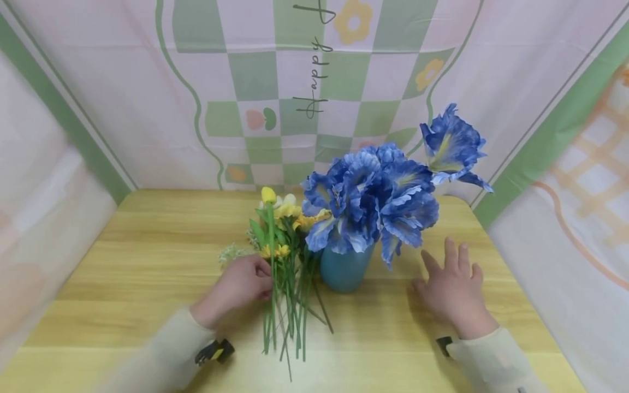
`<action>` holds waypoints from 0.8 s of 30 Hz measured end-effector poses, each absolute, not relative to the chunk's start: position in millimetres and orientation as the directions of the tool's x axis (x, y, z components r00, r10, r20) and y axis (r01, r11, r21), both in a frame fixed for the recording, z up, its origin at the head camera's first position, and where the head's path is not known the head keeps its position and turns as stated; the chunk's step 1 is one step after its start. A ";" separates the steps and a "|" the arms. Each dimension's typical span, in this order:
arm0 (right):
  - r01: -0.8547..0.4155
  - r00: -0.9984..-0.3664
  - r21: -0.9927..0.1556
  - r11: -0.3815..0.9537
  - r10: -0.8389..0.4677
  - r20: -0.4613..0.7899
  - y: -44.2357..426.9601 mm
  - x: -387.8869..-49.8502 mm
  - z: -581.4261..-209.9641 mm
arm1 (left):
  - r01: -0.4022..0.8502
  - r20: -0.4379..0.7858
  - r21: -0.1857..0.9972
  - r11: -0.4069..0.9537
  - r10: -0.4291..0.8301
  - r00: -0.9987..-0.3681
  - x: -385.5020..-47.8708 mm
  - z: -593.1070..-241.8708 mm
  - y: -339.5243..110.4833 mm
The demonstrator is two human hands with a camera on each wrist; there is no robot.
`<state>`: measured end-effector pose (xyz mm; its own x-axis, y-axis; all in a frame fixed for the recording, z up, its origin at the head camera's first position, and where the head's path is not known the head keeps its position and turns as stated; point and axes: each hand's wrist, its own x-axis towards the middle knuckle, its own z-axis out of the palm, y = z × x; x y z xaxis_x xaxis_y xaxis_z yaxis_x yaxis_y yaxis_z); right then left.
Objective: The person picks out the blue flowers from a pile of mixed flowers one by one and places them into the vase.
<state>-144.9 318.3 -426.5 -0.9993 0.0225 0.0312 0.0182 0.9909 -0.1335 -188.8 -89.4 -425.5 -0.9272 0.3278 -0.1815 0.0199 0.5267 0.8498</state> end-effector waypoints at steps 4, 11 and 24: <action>0.020 -1.000 -0.136 0.990 0.023 0.018 317.3 -144.2 -427.8 | 0.112 -0.153 0.788 0.605 0.369 -0.917 -185.1 -433.2 -81.5; 0.019 -1.000 -0.147 0.989 0.018 -0.007 316.3 -144.0 -428.1 | 0.204 -0.130 0.600 0.773 0.346 -0.929 -181.0 -439.8 -69.0; 0.027 -0.999 -0.157 0.987 0.024 -0.025 315.4 -143.0 -430.5 | 0.084 -0.060 0.759 0.646 0.197 -0.979 -196.1 -428.9 -81.4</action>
